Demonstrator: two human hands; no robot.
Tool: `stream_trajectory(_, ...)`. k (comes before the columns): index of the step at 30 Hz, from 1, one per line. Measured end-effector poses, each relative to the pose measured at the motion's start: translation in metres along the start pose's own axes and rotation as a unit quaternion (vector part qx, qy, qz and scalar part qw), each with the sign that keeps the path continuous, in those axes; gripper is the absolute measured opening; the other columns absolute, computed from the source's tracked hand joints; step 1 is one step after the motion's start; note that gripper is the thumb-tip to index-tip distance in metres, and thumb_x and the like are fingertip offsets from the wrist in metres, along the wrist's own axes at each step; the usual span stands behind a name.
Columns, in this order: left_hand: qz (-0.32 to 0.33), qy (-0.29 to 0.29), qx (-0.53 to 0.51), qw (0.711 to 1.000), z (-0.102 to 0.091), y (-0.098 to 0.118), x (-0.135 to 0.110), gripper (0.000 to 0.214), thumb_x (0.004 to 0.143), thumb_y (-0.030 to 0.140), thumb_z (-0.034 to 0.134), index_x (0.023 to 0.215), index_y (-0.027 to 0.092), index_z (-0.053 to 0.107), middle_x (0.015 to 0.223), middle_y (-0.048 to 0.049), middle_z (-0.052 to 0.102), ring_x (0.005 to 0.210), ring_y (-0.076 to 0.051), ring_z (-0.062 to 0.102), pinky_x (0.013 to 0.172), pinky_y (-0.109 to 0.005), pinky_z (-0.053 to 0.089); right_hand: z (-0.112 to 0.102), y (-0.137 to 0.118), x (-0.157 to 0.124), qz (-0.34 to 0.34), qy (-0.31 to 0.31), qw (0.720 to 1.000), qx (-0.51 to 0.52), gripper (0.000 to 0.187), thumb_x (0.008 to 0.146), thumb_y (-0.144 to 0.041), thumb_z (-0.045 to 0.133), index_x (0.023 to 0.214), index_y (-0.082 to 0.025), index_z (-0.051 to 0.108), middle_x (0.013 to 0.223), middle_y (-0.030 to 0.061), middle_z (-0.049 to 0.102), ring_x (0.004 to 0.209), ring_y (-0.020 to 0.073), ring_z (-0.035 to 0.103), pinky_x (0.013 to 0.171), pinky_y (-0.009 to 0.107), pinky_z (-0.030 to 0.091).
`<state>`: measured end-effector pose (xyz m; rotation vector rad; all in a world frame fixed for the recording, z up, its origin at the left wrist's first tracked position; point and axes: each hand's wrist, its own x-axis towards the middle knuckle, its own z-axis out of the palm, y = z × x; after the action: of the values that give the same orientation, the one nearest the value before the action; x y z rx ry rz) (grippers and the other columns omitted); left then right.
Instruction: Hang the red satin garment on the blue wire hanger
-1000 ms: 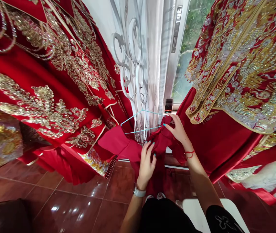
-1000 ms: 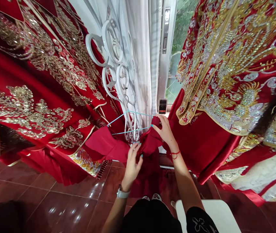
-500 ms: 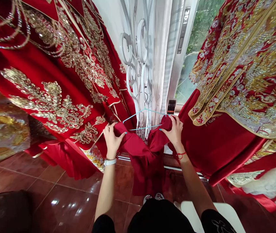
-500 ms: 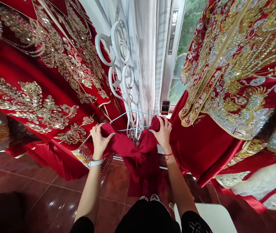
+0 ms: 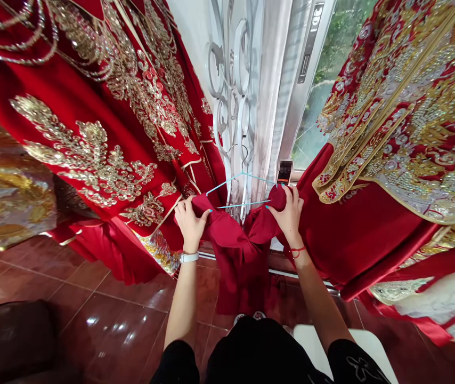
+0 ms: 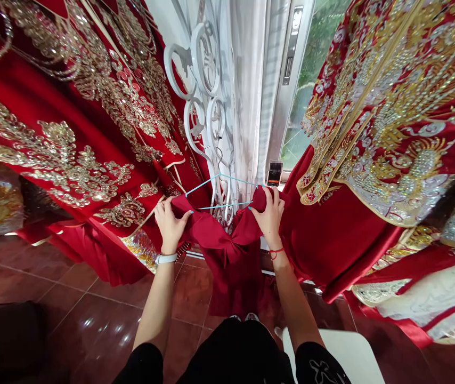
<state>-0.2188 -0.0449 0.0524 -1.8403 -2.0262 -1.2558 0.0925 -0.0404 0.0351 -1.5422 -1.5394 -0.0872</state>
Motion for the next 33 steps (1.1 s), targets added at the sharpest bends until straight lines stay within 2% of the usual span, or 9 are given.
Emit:
stream_trajectory(8,-0.008,-0.013,0.003,1.000,-0.007,0.002,-0.008,0.065,0.082,0.046,0.071,0.139,0.018,0.052,0.128,-0.0182,0.058,0.126,-0.038,0.051,0.108,-0.051,0.042,-0.010,0.006,0.003,-0.022,-0.042,0.999,-0.005,0.083,0.080,-0.031,0.073,0.153,-0.026,0.034,0.159,0.0152,0.033,0.139,0.0341,0.040,0.109,0.048,0.036)
stream_trajectory(14,-0.004,-0.043,-0.016,0.999,-0.023,0.016,-0.013,0.077,0.080,0.043,0.071,0.147,0.018,0.044,0.145,-0.0186,0.050,0.139,-0.035,0.045,0.118,-0.053,0.034,-0.028,0.001,0.007,-0.015,-0.030,0.999,-0.018,0.058,0.085,-0.041,0.064,0.140,-0.028,0.049,0.143,0.0123,0.049,0.125,0.0327,0.045,0.104,0.049,0.037)
stream_trajectory(18,-0.066,-0.038,0.034,0.997,-0.023,0.041,-0.010,0.074,0.083,0.050,0.066,0.144,0.012,0.045,0.157,-0.0250,0.040,0.150,-0.040,0.031,0.121,-0.067,0.019,-0.023,-0.017,0.016,0.036,0.019,0.997,-0.062,0.046,0.086,-0.045,0.063,0.127,-0.025,0.057,0.126,0.0122,0.057,0.116,0.0332,0.044,0.100,0.049,0.039)
stream_trajectory(20,-0.091,-0.031,0.066,0.993,-0.019,0.051,-0.007,0.071,0.085,0.048,0.063,0.141,0.008,0.047,0.157,-0.0289,0.039,0.151,-0.042,0.030,0.121,-0.069,0.017,-0.017,-0.026,0.021,0.060,0.042,0.993,-0.088,0.041,0.087,-0.043,0.062,0.122,-0.023,0.059,0.119,0.0130,0.057,0.112,0.0332,0.045,0.097,0.049,0.041)
stream_trajectory(24,-0.098,-0.024,0.107,0.989,-0.011,0.057,-0.003,0.058,0.089,0.037,0.055,0.136,0.004,0.050,0.155,-0.0309,0.042,0.149,-0.042,0.035,0.121,-0.069,0.017,-0.013,-0.035,0.031,0.078,0.031,0.987,-0.138,0.031,0.090,-0.032,0.056,0.118,-0.020,0.061,0.114,0.0140,0.058,0.103,0.0308,0.049,0.093,0.045,0.042)
stream_trajectory(29,-0.083,-0.018,0.120,0.989,-0.011,0.049,0.001,0.047,0.093,0.036,0.047,0.130,0.007,0.055,0.148,-0.0289,0.051,0.141,-0.041,0.046,0.120,-0.069,0.022,-0.022,-0.029,0.039,0.031,-0.013,0.986,-0.163,0.029,0.091,-0.023,0.053,0.118,-0.020,0.062,0.112,0.0133,0.061,0.100,0.0292,0.052,0.094,0.042,0.040)
stream_trajectory(33,-0.046,-0.035,0.118,0.991,-0.015,0.043,0.002,0.044,0.095,0.032,0.043,0.129,0.009,0.056,0.145,-0.0265,0.055,0.136,-0.038,0.052,0.121,-0.064,0.024,-0.031,-0.024,0.041,0.008,-0.023,0.987,-0.160,0.029,0.090,-0.023,0.054,0.118,-0.022,0.062,0.111,0.0112,0.064,0.097,0.0286,0.053,0.087,0.038,0.041)
